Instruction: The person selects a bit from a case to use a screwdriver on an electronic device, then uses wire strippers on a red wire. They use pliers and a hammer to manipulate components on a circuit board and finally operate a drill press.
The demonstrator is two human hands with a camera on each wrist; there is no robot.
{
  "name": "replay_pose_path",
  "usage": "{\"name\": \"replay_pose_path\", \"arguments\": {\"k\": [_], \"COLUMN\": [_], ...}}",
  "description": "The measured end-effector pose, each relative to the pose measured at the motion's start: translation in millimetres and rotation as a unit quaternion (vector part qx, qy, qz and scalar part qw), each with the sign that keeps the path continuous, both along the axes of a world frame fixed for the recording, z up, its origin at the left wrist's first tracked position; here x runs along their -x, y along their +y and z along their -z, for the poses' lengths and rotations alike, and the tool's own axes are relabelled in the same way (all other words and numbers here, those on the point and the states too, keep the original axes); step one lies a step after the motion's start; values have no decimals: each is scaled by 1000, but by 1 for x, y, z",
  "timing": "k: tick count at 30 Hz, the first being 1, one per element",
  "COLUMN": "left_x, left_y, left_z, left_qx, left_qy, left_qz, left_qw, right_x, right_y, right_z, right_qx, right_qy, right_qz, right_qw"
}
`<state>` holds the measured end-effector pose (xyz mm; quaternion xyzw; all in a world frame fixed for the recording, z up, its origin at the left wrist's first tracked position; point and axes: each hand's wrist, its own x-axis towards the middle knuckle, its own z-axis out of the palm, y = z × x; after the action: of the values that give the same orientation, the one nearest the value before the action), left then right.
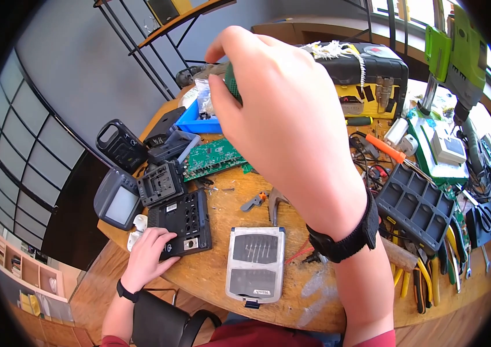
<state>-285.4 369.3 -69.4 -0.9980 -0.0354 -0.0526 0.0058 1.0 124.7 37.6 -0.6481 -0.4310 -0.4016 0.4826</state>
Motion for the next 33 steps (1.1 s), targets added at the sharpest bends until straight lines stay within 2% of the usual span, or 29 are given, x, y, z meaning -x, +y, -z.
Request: {"name": "replay_pose_path", "arguments": {"k": [5, 7, 17, 21, 23, 25, 29, 30, 32, 33], "left_x": [-7, -10, -8, -6, -8, -14, -6, -7, -5, -4], "left_y": [-10, -12, -31, -43, -40, -36, -39, -41, -44, -42], "left_z": [0, -2, 3, -18, -27, -33, -22, -22, -19, -22], "left_qx": [-39, -14, -70, -21, -14, 36, 50, 50, 31, 29], "left_qy": [-54, -40, -6, 25, 33, 95, 150, 151, 41, 52], "left_qz": [33, -17, -19, -24, -9, -13, -10, -10, 53, 35], "left_qw": [997, 999, 997, 999, 999, 995, 987, 987, 997, 998], "right_x": [0, 1, 3, 4, 2, 4, 3, 4, 8, 10], "right_y": [2, 2, 1, 0, 1, 0, 1, 2, 5, 7], "right_z": [1, 2, -1, -1, -1, -1, 0, 0, 1, 2], "right_qx": [-4, -3, -10, -10, -13, -15, -14, -13, 18, 20], "right_qy": [6, -5, 0, 16, -28, -7, -5, -3, -6, -6], "right_qz": [-13, -5, -11, -17, 4, -6, -10, -10, -21, -25], "right_qw": [1000, 1000, 1000, 1000, 1000, 1000, 1000, 1000, 1000, 999]}}
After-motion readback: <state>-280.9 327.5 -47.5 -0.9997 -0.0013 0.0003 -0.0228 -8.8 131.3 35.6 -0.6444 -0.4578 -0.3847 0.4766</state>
